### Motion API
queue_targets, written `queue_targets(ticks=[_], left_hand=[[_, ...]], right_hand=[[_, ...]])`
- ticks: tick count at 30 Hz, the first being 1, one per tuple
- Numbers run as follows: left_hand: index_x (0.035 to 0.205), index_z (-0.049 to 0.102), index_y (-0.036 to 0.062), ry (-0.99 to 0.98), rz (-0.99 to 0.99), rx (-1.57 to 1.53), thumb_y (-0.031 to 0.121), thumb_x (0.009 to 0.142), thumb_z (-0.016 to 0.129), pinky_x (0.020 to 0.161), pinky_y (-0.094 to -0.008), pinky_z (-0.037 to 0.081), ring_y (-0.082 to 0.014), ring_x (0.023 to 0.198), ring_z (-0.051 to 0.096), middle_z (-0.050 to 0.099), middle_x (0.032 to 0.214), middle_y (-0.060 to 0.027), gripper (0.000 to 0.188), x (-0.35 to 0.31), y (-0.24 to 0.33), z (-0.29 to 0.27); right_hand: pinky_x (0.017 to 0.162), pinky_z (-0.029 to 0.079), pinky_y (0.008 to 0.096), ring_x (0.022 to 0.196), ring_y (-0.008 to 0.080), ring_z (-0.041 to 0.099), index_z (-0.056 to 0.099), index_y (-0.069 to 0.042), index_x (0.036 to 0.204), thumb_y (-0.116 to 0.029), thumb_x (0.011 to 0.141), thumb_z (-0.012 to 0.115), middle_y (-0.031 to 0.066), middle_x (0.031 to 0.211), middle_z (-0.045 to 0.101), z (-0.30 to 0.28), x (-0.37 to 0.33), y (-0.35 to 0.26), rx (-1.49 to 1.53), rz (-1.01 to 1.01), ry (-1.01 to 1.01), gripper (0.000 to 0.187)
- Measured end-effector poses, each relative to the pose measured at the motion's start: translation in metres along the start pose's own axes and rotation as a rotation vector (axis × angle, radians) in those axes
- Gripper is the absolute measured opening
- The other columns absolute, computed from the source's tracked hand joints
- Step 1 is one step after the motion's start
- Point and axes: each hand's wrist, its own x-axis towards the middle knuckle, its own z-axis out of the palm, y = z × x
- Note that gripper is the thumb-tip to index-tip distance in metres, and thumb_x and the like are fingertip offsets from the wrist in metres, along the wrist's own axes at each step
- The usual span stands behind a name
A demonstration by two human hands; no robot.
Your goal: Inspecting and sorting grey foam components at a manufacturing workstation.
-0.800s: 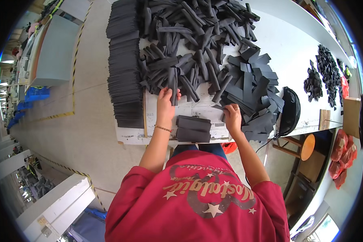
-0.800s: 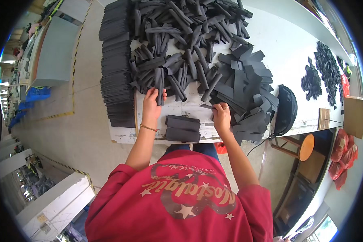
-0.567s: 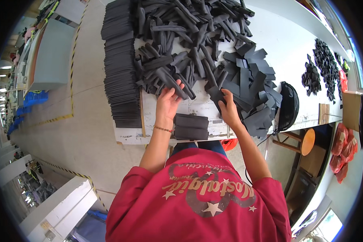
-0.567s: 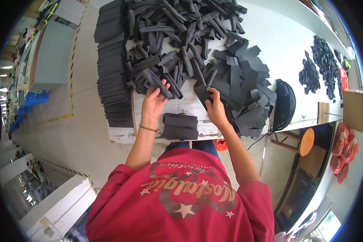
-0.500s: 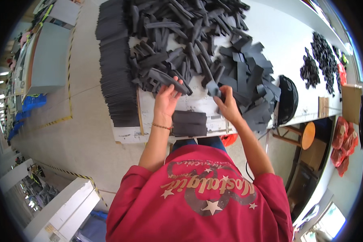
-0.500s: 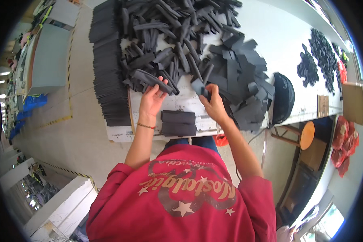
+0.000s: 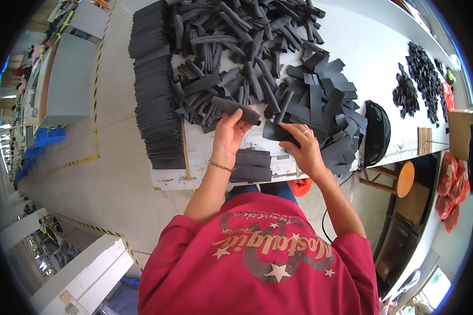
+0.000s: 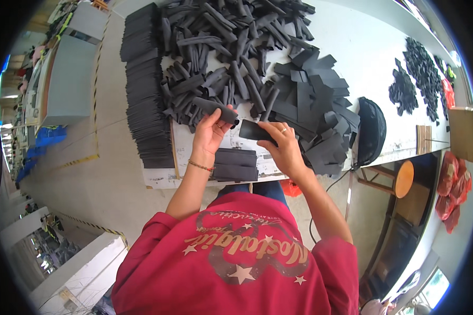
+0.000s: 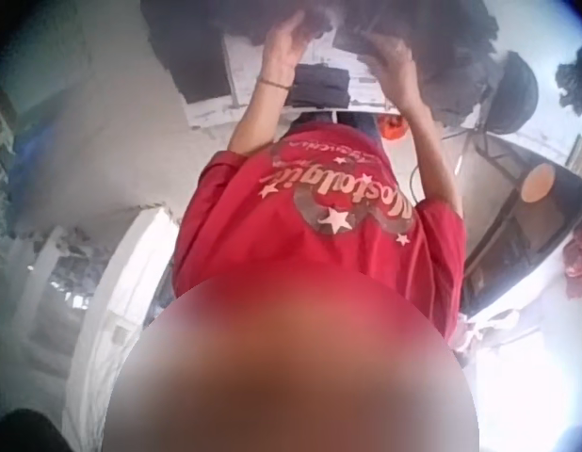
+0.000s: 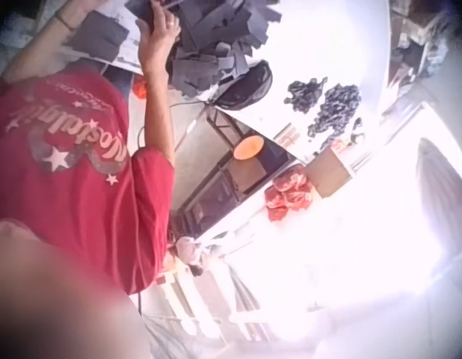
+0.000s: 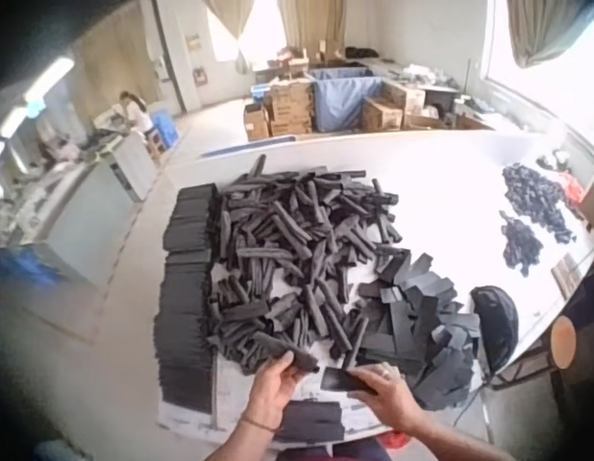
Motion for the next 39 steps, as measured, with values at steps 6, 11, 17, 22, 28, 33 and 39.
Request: queue_targets(ticks=[6,11,17,22,28,33,39], left_hand=[[0.113,0.053,-0.0009,-0.028,-0.001,-0.002,0.006,0.095,0.053,0.095,-0.0439,0.053,-0.0367,0.111,0.061,0.06,0.12,-0.0225,0.019,-0.006,0.005,0.006],[0.113,0.052,-0.0007,-0.082,-0.019,-0.06,0.003,0.099,0.043,0.092,-0.0426,0.055,-0.0384,0.113,0.059,0.058,0.122,-0.0243,0.017,-0.011,0.008,0.016],[0.119,0.048,0.0004,-0.17,-0.078,-0.047,-0.001,0.096,0.039,0.1,-0.049,0.049,-0.0433,0.12,0.053,0.053,0.128,-0.0273,0.025,-0.017,0.008,0.023],[0.124,0.044,0.0008,-0.217,-0.107,-0.092,-0.004,0.094,0.036,0.103,-0.0515,0.045,-0.046,0.122,0.05,0.048,0.133,-0.0286,0.031,-0.022,0.011,0.024],[0.126,0.045,0.0026,-0.242,-0.063,-0.073,-0.001,0.094,0.039,0.104,-0.0491,0.046,-0.0448,0.123,0.05,0.048,0.135,-0.0276,0.033,-0.031,0.011,0.037],[0.128,0.04,0.0055,-0.219,0.009,-0.044,-0.004,0.093,0.036,0.102,-0.0498,0.046,-0.0449,0.12,0.052,0.049,0.133,-0.0284,0.037,-0.043,0.01,0.051],[0.132,0.035,0.0057,-0.224,0.03,-0.014,-0.003,0.091,0.038,0.1,-0.0514,0.048,-0.0453,0.117,0.055,0.051,0.13,-0.03,0.042,-0.044,0.026,0.047]], right_hand=[[0.082,0.039,0.0356,0.091,0.0228,0.053,0.069,-0.01,0.106,-0.008,0.073,0.075,0.0044,0.097,0.057,0.003,0.008,-0.017,-0.108,-0.112,0.137,0.033],[0.08,0.039,0.0351,0.089,0.0224,0.054,0.071,-0.01,0.102,-0.006,0.074,0.073,0.0036,0.094,0.058,0.0,0.011,-0.022,-0.153,-0.13,0.126,0.029],[0.079,0.039,0.0352,0.088,0.0222,0.055,0.071,-0.011,0.101,-0.004,0.073,0.072,0.0035,0.091,0.058,-0.006,0.016,-0.023,-0.183,-0.178,0.135,0.028],[0.077,0.04,0.0355,0.085,0.0225,0.055,0.071,-0.01,0.098,-0.004,0.072,0.072,0.0035,0.09,0.057,-0.016,0.019,-0.024,-0.298,-0.232,0.172,0.026],[0.078,0.04,0.0363,0.084,0.0202,0.055,0.069,-0.011,0.098,-0.002,0.065,0.067,0.0013,0.092,0.056,-0.008,0.013,-0.032,-0.496,-0.344,0.258,0.034],[0.078,0.04,0.0366,0.085,0.0202,0.055,0.068,-0.01,0.101,-0.004,0.07,0.069,0.0012,0.092,0.056,0.002,0.013,-0.04,-0.53,-0.341,0.354,0.032],[0.075,0.039,0.0366,0.084,0.0222,0.055,0.069,-0.011,0.102,-0.005,0.071,0.075,0.0024,0.09,0.058,-0.002,0.013,-0.04,-0.323,-0.231,0.331,0.031]])
